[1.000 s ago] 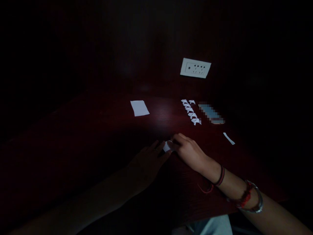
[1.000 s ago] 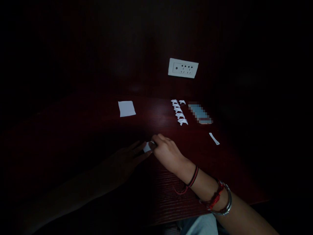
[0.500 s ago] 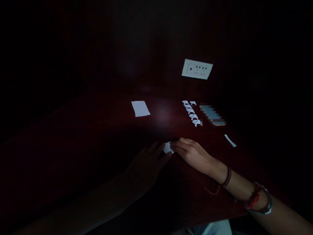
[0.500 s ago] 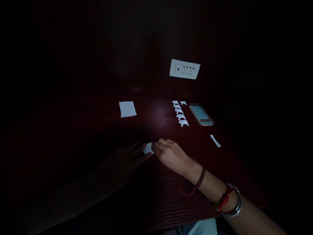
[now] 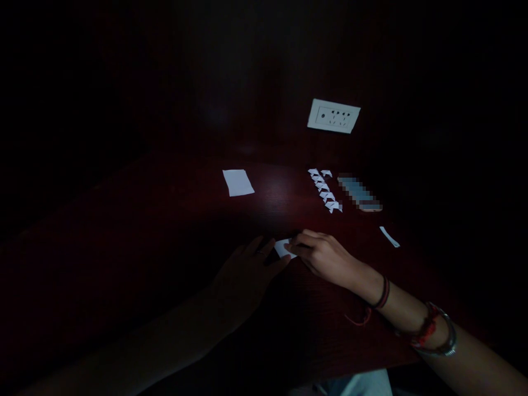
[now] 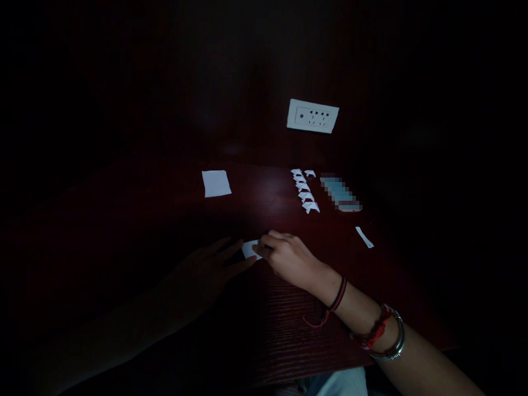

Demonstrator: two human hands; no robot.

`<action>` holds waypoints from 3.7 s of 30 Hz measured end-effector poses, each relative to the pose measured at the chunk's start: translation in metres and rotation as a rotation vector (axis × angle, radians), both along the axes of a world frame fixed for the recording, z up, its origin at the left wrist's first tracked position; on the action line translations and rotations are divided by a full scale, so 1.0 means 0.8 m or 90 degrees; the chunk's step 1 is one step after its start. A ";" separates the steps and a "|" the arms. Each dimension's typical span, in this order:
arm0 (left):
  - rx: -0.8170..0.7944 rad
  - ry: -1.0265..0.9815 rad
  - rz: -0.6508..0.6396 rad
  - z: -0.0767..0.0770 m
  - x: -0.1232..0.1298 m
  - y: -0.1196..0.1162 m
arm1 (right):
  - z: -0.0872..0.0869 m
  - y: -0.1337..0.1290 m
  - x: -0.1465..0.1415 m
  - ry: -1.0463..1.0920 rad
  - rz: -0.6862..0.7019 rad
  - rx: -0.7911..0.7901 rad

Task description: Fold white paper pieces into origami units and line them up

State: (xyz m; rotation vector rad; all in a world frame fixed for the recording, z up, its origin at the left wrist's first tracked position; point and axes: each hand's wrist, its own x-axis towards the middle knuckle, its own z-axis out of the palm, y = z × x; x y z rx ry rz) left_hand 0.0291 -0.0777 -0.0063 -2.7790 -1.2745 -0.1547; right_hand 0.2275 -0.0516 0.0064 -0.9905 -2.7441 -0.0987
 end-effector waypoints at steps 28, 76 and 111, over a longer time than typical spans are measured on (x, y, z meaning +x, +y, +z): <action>0.041 -0.150 -0.172 -0.010 -0.012 0.049 | -0.016 0.034 0.004 0.321 -0.109 -0.275; -0.011 -0.119 -0.204 -0.008 -0.002 0.045 | 0.007 0.006 0.028 0.117 0.090 -0.143; 0.010 -0.135 -0.124 -0.001 0.005 0.031 | 0.008 0.001 0.024 0.074 0.001 -0.065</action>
